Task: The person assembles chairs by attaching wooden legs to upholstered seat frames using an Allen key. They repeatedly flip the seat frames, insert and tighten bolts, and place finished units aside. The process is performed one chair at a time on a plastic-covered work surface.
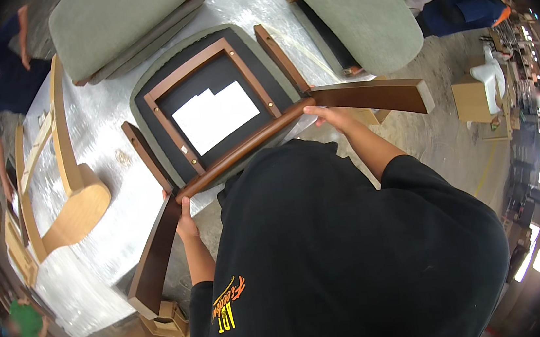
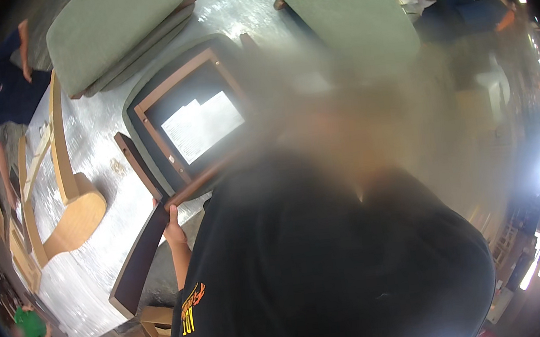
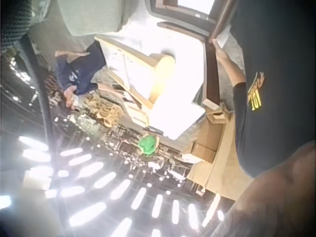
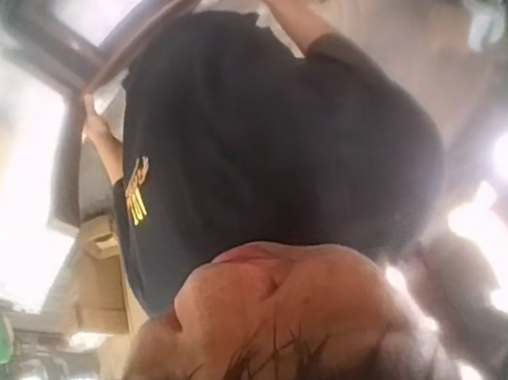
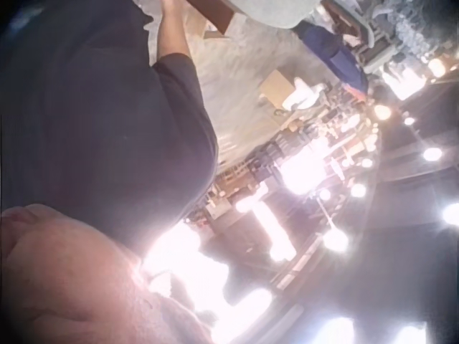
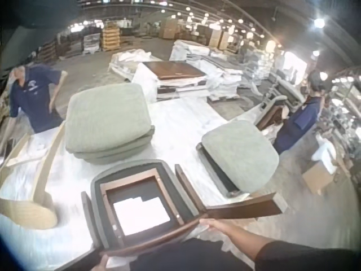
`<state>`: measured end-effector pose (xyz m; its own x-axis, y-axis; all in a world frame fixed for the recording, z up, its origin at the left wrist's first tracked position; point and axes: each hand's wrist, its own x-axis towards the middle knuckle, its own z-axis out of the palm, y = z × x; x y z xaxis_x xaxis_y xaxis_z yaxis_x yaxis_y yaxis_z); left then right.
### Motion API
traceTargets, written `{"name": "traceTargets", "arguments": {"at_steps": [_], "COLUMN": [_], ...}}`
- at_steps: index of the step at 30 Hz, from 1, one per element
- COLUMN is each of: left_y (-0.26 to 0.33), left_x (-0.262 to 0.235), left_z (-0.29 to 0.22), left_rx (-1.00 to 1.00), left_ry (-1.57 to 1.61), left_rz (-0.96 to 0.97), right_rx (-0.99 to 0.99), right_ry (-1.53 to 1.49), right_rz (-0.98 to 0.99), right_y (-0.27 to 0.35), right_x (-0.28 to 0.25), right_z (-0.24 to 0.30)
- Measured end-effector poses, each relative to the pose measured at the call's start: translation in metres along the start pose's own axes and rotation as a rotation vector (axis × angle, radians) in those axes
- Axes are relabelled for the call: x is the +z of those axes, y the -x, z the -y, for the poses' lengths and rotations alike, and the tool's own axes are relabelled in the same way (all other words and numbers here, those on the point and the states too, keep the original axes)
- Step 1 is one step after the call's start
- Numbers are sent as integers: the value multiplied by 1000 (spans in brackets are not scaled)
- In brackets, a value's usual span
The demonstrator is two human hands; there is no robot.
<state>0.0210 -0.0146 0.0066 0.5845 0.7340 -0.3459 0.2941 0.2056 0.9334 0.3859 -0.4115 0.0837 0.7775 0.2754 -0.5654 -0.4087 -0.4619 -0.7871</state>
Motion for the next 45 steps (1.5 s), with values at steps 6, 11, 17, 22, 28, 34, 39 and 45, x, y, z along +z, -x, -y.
{"name": "traceTargets", "arguments": {"at_steps": [6, 11, 17, 22, 28, 34, 39, 45], "left_y": [5, 5, -1, -21, -15, 37, 71, 61], "left_x": [5, 4, -2, -19, -44, -68, -89, -81], "left_z": [-8, -10, 3, 6, -21, -122, -212, -246], "left_rx": [21, 27, 49, 64, 5, 195, 59, -67], "left_ry": [-3, -50, -77, 76, 320, -77, -420, -583], "left_rz": [1, 10, -23, -84, -202, -399, -408, -344], "right_rx": [-59, -71, -137, -331, -402, -272, -150, -88], "right_ry": [-11, 35, 27, -21, -402, 176, 616, 996], "right_rz": [43, 83, -32, -263, -394, -592, -388, -248], "right_y": [7, -2, -29, -57, -7, 91, 110, 50], "right_x": [-3, -9, -22, -48, -92, -148, -146, -96], "right_z": [11, 2, -45, -61, 3, 127, 163, 80]}}
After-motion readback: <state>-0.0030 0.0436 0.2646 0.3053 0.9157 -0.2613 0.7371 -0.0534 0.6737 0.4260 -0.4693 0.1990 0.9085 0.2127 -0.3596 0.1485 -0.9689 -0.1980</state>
